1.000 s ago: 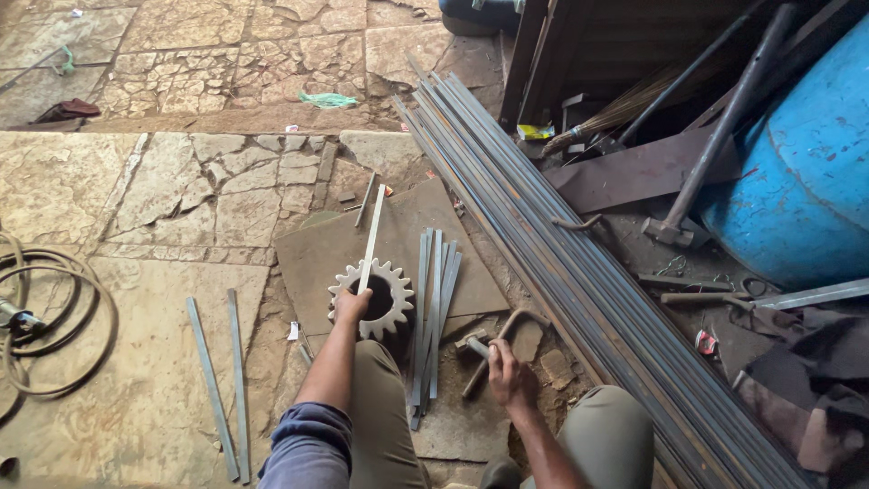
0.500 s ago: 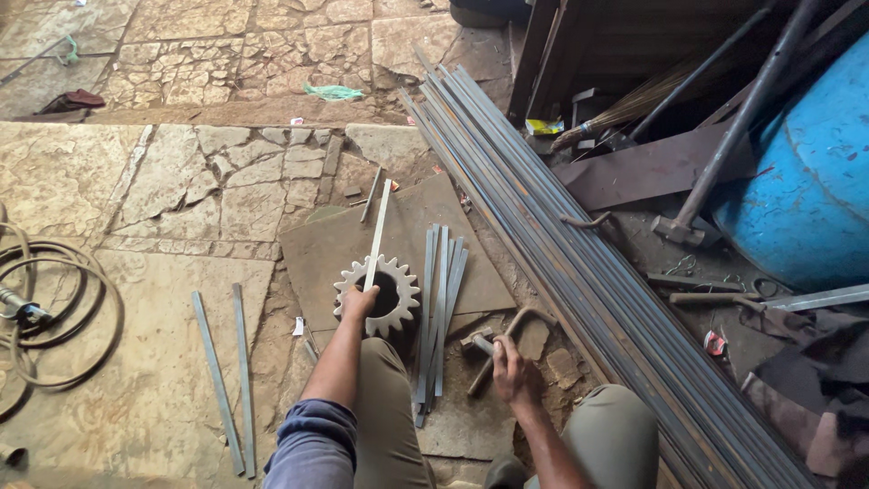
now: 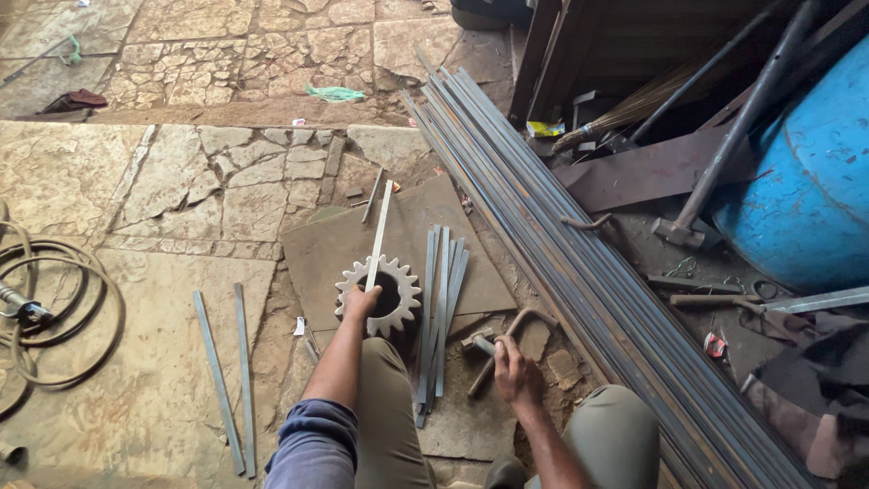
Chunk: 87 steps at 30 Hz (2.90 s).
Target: The person sits on the floor and uses a hammer to strike metal rods placed on a gear-like object. They repeatedly pick up rods, position them, and hit them with the hammer, occasionally adjusting their position.
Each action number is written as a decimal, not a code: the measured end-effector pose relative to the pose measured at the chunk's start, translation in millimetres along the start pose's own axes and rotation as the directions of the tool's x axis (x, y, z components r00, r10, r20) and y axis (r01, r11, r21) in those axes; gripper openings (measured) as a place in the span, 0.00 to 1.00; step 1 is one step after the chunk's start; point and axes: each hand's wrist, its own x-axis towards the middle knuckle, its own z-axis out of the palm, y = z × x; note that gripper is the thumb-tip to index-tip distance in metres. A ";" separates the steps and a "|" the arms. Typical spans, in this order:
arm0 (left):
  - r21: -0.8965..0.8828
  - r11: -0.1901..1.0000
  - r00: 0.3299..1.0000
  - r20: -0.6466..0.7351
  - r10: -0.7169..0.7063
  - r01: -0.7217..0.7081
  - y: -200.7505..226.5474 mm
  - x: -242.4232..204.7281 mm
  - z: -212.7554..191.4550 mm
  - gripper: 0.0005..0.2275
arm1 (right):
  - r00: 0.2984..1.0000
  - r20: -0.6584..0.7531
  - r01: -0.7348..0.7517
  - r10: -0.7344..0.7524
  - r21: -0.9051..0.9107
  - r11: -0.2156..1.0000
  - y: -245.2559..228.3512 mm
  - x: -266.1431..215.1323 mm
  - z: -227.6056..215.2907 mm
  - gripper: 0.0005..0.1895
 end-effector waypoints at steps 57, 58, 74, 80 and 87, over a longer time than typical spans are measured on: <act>-0.801 0.541 0.901 0.400 0.166 0.256 20.2 -70.7 39.5 0.10 | 0.999 0.031 0.024 -0.026 0.076 0.997 -3.1 -29.9 -5.6 0.23; -0.795 0.560 0.903 0.389 0.181 0.231 22.4 -70.8 41.7 0.09 | 0.999 0.041 -0.002 -0.001 0.085 0.996 0.0 -29.1 -5.8 0.23; -0.799 0.567 0.898 0.382 0.220 0.201 30.1 -75.9 47.0 0.11 | 0.999 0.033 0.001 -0.005 0.101 0.995 16.9 -21.1 -0.7 0.24; -0.828 0.513 0.901 0.378 0.214 0.226 37.1 -77.1 39.8 0.13 | 0.998 0.066 -0.014 0.006 0.118 0.993 19.1 -20.2 -0.6 0.25; -0.839 0.485 0.904 0.380 0.197 0.246 46.1 -87.1 26.6 0.17 | 0.996 0.091 -0.023 0.019 0.050 0.998 27.0 -15.3 3.7 0.25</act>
